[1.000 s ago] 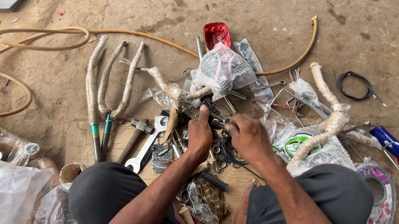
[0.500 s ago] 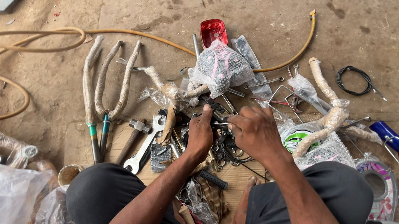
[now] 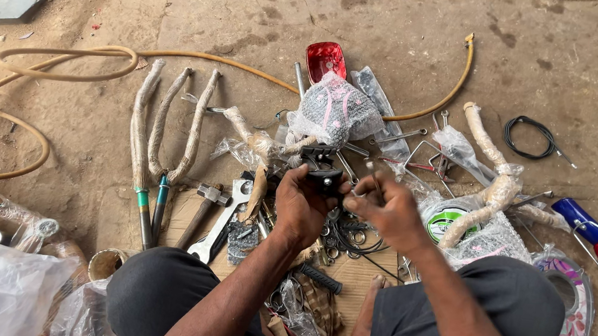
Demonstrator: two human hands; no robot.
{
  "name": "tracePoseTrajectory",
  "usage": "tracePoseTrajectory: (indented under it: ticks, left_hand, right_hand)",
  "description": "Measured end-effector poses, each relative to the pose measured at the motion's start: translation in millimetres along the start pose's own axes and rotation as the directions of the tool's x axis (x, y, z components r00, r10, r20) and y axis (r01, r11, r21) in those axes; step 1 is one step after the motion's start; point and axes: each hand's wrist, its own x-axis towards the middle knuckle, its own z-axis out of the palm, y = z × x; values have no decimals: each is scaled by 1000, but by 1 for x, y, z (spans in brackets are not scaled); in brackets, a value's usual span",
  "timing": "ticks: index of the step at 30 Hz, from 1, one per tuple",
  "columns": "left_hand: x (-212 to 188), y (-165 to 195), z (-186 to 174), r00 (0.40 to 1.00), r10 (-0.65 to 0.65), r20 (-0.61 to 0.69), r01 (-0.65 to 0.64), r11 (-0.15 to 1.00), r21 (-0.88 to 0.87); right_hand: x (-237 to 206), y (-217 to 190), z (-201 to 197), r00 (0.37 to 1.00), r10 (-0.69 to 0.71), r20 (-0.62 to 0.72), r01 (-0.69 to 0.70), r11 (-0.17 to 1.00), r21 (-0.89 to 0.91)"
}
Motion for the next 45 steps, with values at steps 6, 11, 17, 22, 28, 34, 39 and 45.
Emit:
tracePoseTrajectory:
  ticks: [6,11,17,22,28,34,39,45]
  left_hand:
    - [-5,-5,-3,992,8,125,13,985,-173]
    - [-13,-6,0,997,27,77,-21,997,-79]
    - [-16,-6,-3,994,62,95,-77,983,167]
    - [-14,-15,-7,984,104,144,-146,934,326]
    - [-20,-7,4,993,-119,13,109,944,313]
    - [-24,10,13,977,-182,113,113,886,450]
    - [-21,10,9,978,-206,30,149,794,589]
    - [-25,4,6,980,56,191,-184,626,758]
  right_hand:
    - [-4,3,53,766,-564,-307,521,825,-218]
    - [2,-8,58,771,-515,-376,441,856,-269]
    - [2,-9,63,713,-603,-358,436,781,-447]
    - [9,-6,54,658,-656,-369,445,735,-512]
    - [12,-6,22,878,-379,-292,369,925,-89]
    - [10,7,6,944,-309,114,272,926,260]
    - [1,12,20,713,-697,-79,625,682,-380]
    - [-1,13,23,558,-809,-184,636,559,-532]
